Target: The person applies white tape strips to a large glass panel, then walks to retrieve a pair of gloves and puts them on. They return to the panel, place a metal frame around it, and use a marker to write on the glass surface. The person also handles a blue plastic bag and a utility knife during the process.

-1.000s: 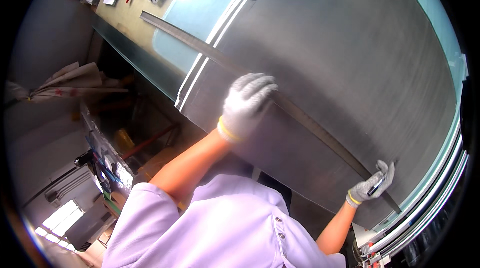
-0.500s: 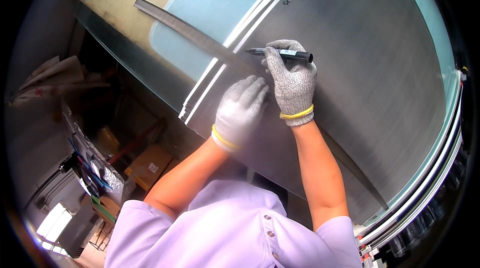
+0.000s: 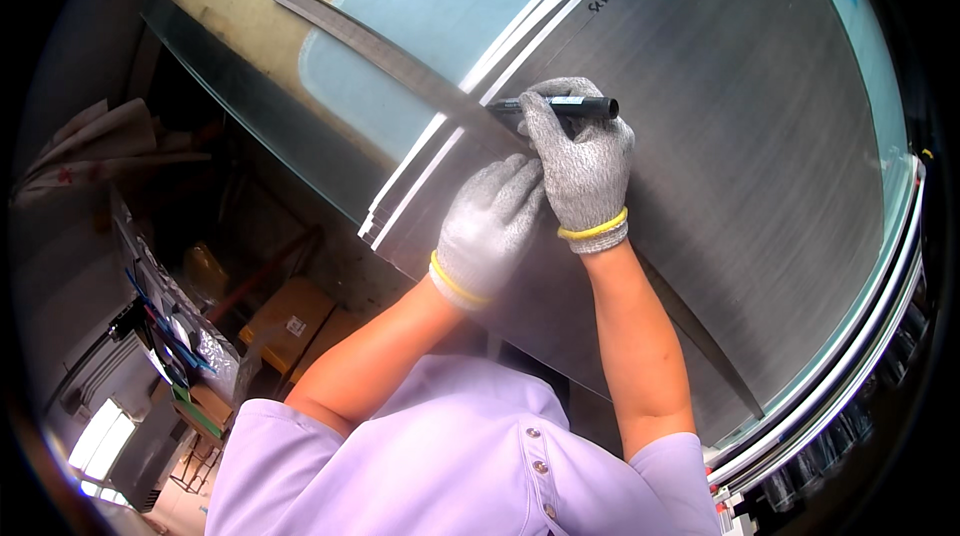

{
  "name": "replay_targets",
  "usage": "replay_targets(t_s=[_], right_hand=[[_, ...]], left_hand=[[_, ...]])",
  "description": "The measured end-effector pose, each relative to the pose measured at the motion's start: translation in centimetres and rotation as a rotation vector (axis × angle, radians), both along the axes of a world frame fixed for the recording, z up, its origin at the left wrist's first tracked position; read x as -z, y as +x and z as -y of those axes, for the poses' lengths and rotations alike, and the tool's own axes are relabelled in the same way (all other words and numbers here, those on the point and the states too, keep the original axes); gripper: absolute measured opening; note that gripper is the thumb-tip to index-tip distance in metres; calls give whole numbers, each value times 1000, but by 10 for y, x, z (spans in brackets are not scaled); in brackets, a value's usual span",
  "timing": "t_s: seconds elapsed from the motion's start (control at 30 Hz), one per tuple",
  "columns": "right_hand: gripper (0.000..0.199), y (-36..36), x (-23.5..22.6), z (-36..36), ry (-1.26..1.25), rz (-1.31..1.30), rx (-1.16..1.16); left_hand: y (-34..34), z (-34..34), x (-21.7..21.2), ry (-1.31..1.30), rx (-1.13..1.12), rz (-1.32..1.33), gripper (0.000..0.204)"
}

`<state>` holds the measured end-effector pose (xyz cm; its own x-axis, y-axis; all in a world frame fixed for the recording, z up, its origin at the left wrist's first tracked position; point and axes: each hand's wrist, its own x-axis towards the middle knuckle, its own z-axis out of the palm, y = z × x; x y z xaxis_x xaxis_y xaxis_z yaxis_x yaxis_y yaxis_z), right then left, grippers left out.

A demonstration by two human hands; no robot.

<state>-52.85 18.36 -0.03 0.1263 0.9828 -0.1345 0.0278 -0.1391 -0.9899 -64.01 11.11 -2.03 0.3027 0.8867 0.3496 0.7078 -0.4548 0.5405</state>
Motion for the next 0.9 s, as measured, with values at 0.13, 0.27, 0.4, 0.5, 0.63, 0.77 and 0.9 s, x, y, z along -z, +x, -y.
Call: replay_targets(t_s=[0.13,0.27,0.4,0.5,0.63,0.77,0.9], right_hand=[[11,6,-3,-1,-16,89,-22],[12,19,-1,5,-26,132,-24],[13,33,-4,13,-18,178,-27],[13,43,-8,20,-44,251,-35],[13,58,-4,32,-5,260,-12],[13,77,-11,49,-30,304,15],[13,105,-20,72,-130,329,60]], left_hand=[[1,0,-2,1,5,-43,30],[1,1,0,3,12,-73,30],[3,1,1,-2,23,-59,32],[4,1,0,6,17,-88,31],[5,0,-1,25,26,-80,32],[7,2,0,66,2,-116,32],[12,3,-2,71,-12,-158,31]])
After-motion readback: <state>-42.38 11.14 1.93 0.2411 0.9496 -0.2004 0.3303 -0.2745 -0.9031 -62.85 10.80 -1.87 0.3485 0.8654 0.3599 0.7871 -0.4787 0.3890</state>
